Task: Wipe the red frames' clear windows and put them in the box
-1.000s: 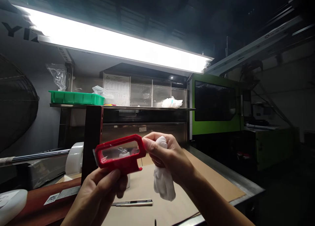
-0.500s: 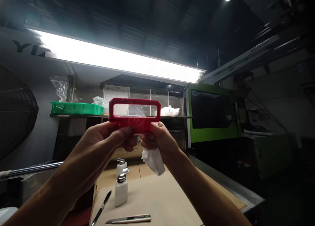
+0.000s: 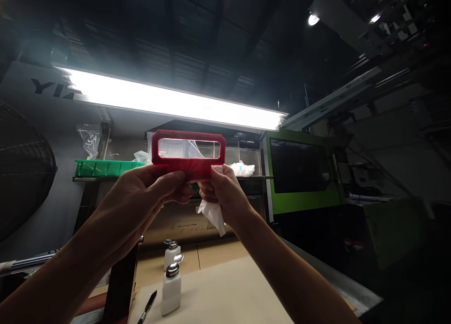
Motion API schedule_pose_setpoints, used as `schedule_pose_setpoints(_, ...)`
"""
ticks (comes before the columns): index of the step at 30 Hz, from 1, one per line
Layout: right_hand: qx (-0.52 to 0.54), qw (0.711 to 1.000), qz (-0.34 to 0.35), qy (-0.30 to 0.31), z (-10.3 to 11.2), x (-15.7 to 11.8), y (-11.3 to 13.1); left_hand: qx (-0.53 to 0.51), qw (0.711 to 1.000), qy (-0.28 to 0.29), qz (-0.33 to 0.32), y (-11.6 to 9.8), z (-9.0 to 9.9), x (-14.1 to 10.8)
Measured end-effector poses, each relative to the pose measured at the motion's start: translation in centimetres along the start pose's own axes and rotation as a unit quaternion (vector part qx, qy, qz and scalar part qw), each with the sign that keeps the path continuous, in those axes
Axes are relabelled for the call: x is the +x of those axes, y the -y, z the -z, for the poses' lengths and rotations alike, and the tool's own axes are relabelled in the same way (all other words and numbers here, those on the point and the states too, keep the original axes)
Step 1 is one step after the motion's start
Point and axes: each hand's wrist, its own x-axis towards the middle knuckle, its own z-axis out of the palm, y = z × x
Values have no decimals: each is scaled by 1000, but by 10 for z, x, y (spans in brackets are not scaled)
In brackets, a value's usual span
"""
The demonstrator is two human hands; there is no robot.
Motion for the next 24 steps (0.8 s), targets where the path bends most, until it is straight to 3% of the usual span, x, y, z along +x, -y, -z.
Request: schedule_pose_setpoints(24, -8, 1000, 0, -8, 3, 1, -9, -24, 1000, 12, -3, 7, 1, -1)
